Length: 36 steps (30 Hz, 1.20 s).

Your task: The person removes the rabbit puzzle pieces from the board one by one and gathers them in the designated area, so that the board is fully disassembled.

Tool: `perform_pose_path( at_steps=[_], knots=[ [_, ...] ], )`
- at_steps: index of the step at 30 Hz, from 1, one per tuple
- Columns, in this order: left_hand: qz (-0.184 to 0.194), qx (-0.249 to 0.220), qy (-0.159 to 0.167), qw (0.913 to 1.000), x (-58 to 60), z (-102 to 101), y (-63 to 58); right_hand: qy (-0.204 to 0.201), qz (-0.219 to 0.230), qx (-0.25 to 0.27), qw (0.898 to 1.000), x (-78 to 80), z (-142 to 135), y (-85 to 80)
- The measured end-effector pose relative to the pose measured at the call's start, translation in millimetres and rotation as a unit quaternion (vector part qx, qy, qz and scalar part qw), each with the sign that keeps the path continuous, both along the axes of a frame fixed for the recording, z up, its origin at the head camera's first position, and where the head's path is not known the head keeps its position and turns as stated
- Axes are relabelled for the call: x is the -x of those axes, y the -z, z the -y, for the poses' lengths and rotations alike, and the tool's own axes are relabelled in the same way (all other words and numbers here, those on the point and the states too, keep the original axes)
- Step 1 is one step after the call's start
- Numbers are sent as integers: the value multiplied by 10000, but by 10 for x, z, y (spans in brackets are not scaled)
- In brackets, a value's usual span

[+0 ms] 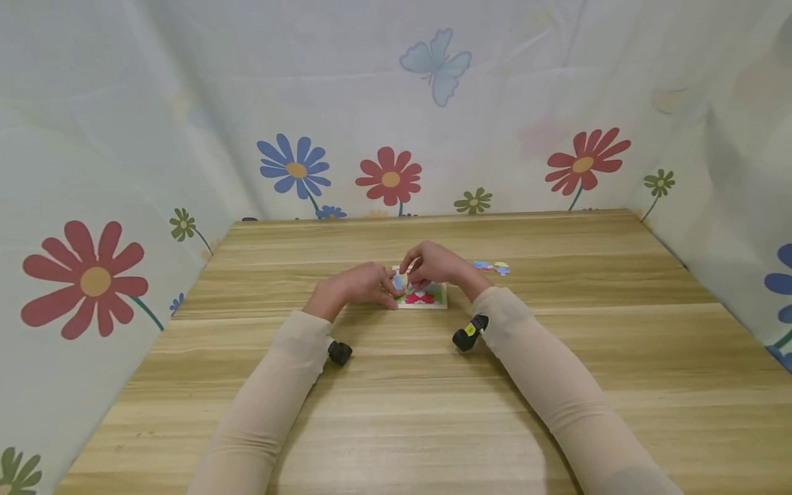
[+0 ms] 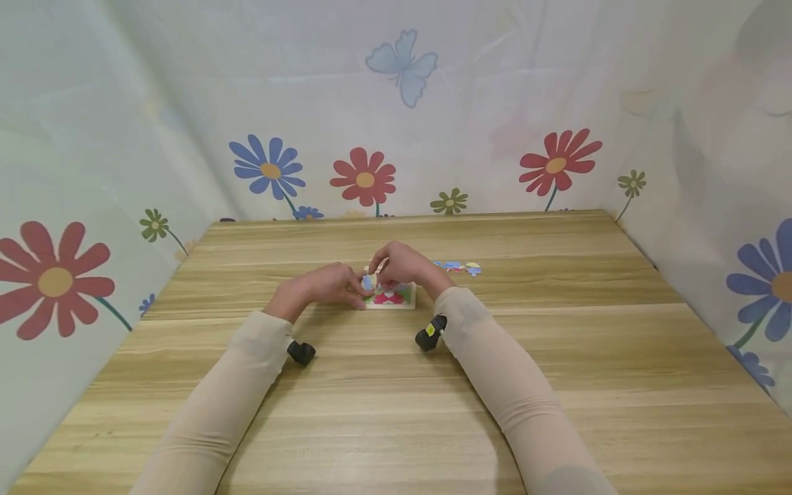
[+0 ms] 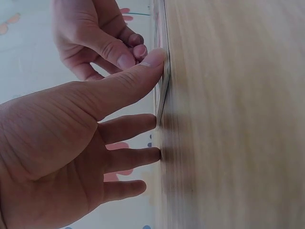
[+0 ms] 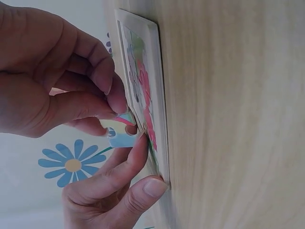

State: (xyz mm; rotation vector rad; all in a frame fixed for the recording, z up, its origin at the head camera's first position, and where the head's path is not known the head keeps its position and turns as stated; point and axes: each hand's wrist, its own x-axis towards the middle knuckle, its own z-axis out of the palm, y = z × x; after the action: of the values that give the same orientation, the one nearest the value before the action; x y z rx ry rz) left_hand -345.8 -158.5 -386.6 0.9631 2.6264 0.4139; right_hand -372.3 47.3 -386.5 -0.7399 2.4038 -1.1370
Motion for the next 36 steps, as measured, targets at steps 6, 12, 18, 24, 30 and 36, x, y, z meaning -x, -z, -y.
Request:
perform_pose_path(
  at_steps=[6,12,18,24,30,36],
  knots=[
    [45,-47,-84,9999,-11,-10,-1,-101,-300,-169,9994,-11,-12,-20],
    [90,-46,-149,9998,-15,-13,11,-35,-571,-336,9978,5,-120,-56],
    [191,-73,-230,9995,-14,-28,23,323,-588,-208,9975,67,-366,-60],
    [199,-91,-340,9992,-16,-20,9,682,-411,-54,9968,70,-650,-126],
    [195,-121,-371,9991,-31,-18,-1,917,-351,-110,9951,50,-906,-131],
    [258,-140,-477,9984,-25,-22,10,1003,-431,-317,9935,32,-1054,-73]
  ],
)
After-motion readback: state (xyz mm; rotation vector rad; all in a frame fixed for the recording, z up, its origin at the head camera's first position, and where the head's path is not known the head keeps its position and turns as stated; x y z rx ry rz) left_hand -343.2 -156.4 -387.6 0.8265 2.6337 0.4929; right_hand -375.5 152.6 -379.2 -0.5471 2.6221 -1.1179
